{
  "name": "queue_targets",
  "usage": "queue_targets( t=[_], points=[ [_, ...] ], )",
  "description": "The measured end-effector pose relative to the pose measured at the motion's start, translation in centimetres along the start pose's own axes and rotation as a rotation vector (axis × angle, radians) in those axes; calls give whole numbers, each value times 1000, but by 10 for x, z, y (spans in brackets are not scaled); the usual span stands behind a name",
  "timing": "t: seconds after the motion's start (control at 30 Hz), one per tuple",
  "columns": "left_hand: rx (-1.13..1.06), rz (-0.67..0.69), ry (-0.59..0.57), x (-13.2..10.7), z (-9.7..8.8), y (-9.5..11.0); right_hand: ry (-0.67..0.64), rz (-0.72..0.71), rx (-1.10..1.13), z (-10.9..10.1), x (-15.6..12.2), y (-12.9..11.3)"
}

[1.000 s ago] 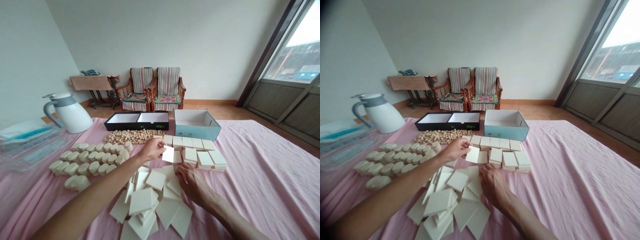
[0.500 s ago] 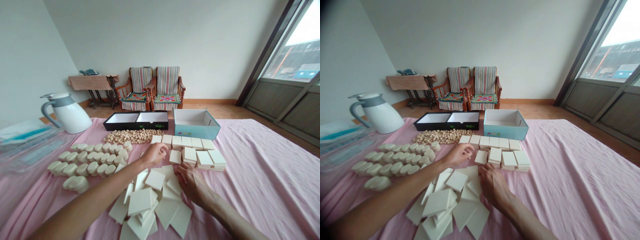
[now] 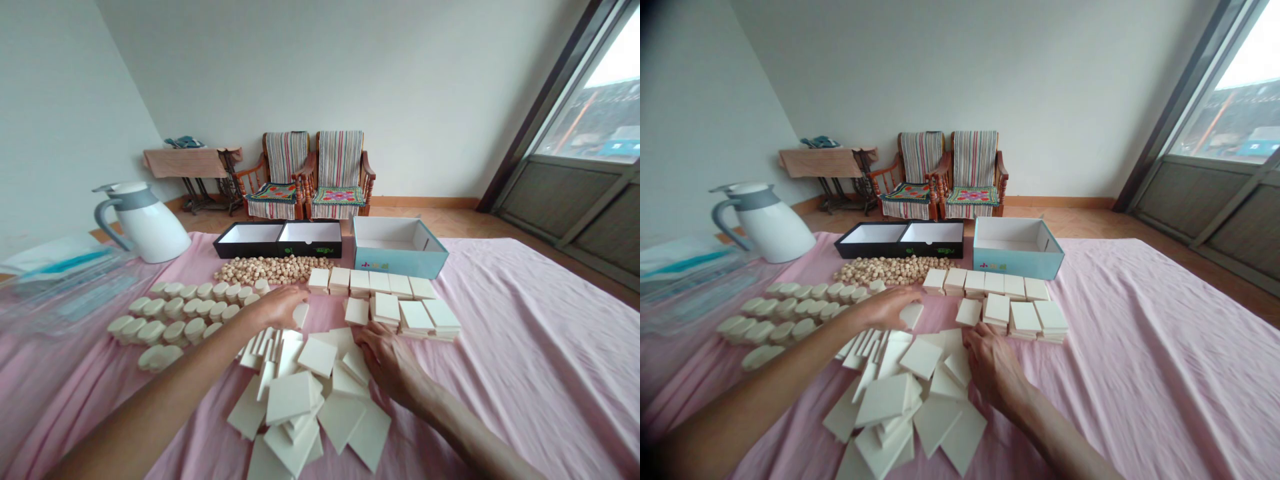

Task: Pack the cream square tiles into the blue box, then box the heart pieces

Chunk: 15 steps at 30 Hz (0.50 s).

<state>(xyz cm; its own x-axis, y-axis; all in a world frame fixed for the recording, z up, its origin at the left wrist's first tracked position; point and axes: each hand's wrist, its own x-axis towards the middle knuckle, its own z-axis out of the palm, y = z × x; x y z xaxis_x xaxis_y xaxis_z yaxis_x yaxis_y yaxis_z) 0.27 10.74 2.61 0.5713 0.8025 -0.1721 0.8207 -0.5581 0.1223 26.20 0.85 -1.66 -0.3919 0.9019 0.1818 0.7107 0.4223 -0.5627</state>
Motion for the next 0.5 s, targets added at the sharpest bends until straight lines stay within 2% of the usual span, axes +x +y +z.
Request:
queue_targets(
  t=[0.27, 0.4, 0.5],
  points=[
    [68, 16, 30, 2, -1, 0, -13, 1, -39, -1, 0, -2],
    [96, -38, 111, 2, -13, 19, -31, 14, -124, -1, -3, -6],
    [101, -38, 126, 2, -19, 38, -36, 6, -154, 0, -3, -6]
  ],
)
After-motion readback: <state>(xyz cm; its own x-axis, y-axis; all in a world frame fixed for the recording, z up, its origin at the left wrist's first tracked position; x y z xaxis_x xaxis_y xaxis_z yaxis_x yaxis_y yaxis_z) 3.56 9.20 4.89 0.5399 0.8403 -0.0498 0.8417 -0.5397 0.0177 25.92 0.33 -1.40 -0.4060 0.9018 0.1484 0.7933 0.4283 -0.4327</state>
